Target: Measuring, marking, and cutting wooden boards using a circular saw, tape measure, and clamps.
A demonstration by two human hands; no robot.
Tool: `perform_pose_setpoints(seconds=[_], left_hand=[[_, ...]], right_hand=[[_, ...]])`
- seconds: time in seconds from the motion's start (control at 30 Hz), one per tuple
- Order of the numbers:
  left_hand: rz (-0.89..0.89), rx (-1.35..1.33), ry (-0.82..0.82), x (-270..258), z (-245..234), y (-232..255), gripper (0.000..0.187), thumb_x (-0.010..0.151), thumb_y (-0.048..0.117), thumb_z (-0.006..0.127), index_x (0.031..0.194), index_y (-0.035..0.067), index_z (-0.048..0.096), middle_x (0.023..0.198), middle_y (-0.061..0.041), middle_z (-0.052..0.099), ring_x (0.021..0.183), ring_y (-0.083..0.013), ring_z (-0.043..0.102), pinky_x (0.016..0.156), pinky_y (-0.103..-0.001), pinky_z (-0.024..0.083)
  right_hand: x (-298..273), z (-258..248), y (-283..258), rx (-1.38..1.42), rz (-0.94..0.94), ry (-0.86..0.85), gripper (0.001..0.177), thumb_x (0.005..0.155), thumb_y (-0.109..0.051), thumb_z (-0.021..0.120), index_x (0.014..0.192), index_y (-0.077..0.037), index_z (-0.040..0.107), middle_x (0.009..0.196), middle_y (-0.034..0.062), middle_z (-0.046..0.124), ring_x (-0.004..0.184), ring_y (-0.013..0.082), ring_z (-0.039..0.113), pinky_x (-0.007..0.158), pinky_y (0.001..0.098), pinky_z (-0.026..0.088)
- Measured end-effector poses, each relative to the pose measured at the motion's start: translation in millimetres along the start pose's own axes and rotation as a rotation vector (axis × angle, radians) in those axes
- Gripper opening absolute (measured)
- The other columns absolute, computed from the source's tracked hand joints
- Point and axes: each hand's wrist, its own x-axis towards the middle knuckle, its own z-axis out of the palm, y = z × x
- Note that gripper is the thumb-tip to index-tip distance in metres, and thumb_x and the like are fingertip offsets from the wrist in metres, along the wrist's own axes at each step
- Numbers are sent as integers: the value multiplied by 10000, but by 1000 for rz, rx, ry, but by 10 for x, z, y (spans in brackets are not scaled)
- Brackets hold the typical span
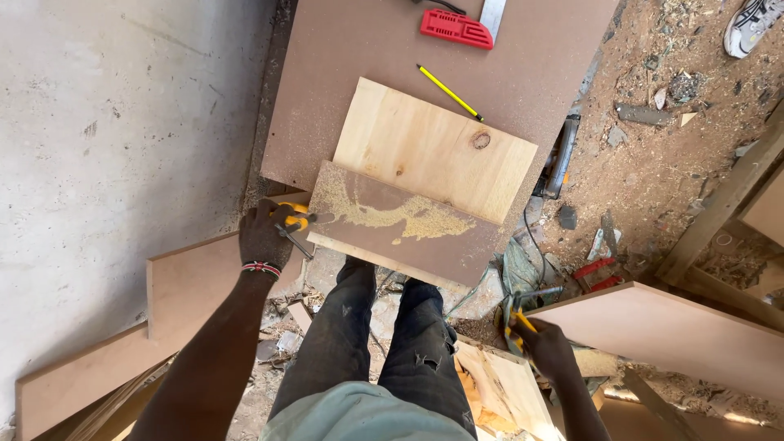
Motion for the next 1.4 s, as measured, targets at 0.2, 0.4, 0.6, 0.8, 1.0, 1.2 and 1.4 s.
perform_pose_setpoints(seconds=[0.2, 0.4, 0.6, 0.8, 1.0, 1.2, 1.4], left_hand=[[-384, 90, 143, -182, -42, -770, 209, 866, 113, 697, 1001, 265, 750, 1003, -43, 548, 972, -375, 647, 839, -473, 541], [-810, -342, 91, -113, -389, -960, 264, 962, 231, 735, 1194, 133, 653, 1090, -171, 581, 1033, -446, 651, 854, -549, 533], [-923, -743, 164, 361, -776, -183, 241, 997, 260, 749, 1193, 176, 635, 1056, -108, 635, 1027, -327, 655, 875, -444, 514], [-959, -1066, 207, 1145, -228, -154, 232, 998, 232, 707, 1149, 151, 551, 951, -103, 617, 771, -241, 655, 615, -362, 566], [-943, -1054, -212, 2157, -1177, 883, 479, 1067, 208, 456, 1466, -57, 450, 1363, -345, 564, 1258, -516, 592, 1049, -596, 490], [-1221, -1794, 95, 2941, 309, 736, 154, 1005, 103, 552, 1146, 121, 495, 828, -130, 558, 565, -221, 588, 581, -383, 640], [-590, -991, -312, 2660, 235, 609, 310, 901, 309, 527, 1118, 188, 712, 900, -17, 662, 751, -117, 560, 658, -306, 425]], right_hand=[[-101, -289, -1004, 196, -488, 123, 391, 1033, -272, 466, 1072, -24, 767, 635, 203, 554, 689, 336, 558, 769, 405, 438], [684, -570, -2334, -148, -590, 250, 405, 983, -341, 595, 1327, -141, 675, 979, 183, 692, 1047, 447, 608, 976, 505, 399], [2105, -472, -3098, -457, -868, 742, 402, 937, -197, 571, 1329, -126, 624, 1167, 140, 684, 1196, 337, 542, 1021, 494, 310], [2511, -226, -3541, -267, -706, 484, 593, 925, -263, 615, 1486, -135, 475, 1428, 189, 507, 1405, 354, 396, 1196, 549, 234], [1746, 333, -2888, -334, -960, 716, 697, 923, -329, 673, 1526, -75, 433, 1582, 221, 383, 1447, 453, 359, 1117, 614, 356], [611, 1335, -1582, -766, -1200, 465, 1209, 779, -953, 413, 1628, -104, 266, 1696, 261, 168, 1579, 422, 177, 1245, 557, 172], [800, 1372, -1563, -918, -1190, 586, 1190, 770, -879, 580, 1620, -102, 282, 1681, 292, 188, 1559, 447, 232, 1220, 562, 232]])
